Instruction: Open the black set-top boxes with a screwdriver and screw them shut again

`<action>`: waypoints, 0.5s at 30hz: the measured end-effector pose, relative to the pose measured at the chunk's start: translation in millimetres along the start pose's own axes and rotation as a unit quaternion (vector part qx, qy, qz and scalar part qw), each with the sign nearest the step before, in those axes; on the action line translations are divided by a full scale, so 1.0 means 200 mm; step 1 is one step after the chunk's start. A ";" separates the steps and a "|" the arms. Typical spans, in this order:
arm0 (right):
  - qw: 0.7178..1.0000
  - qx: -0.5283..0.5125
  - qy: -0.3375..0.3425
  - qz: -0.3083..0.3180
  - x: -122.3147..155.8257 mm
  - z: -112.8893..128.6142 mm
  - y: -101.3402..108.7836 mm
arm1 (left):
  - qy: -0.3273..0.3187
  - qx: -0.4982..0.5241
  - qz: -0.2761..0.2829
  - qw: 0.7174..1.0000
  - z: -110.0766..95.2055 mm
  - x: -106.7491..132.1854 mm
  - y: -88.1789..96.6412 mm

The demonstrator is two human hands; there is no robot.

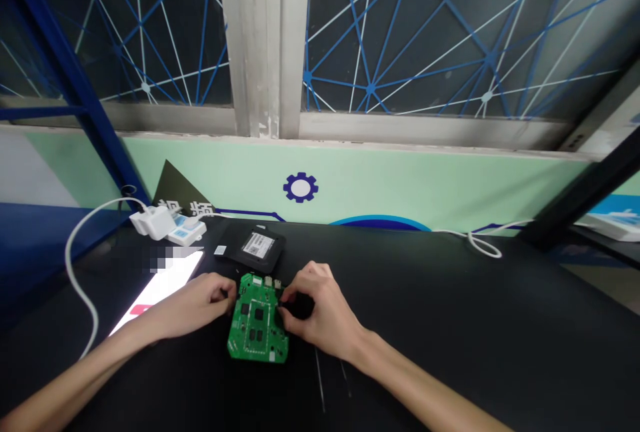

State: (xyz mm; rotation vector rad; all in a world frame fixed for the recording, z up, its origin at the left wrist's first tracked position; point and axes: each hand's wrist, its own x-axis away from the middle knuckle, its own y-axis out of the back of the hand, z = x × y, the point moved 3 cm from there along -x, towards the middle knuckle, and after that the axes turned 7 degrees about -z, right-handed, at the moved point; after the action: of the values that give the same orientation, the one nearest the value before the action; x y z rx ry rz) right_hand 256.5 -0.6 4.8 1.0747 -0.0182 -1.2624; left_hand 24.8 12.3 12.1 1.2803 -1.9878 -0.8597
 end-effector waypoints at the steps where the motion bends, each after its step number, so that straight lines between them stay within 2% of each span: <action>1: 1.000 0.002 0.001 0.003 0.00 0.00 0.00 | 0.000 0.001 0.001 1.000 0.00 0.00 0.00; 15: 0.998 0.057 0.020 0.019 -0.01 0.02 0.01 | -0.002 0.018 0.015 1.000 0.01 0.01 -0.01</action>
State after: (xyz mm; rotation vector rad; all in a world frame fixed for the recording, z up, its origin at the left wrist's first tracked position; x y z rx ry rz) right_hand 255.1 -2.2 9.0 1.1923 -0.0808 -1.2177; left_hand 23.7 9.8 9.8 1.2673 -2.0290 -0.8156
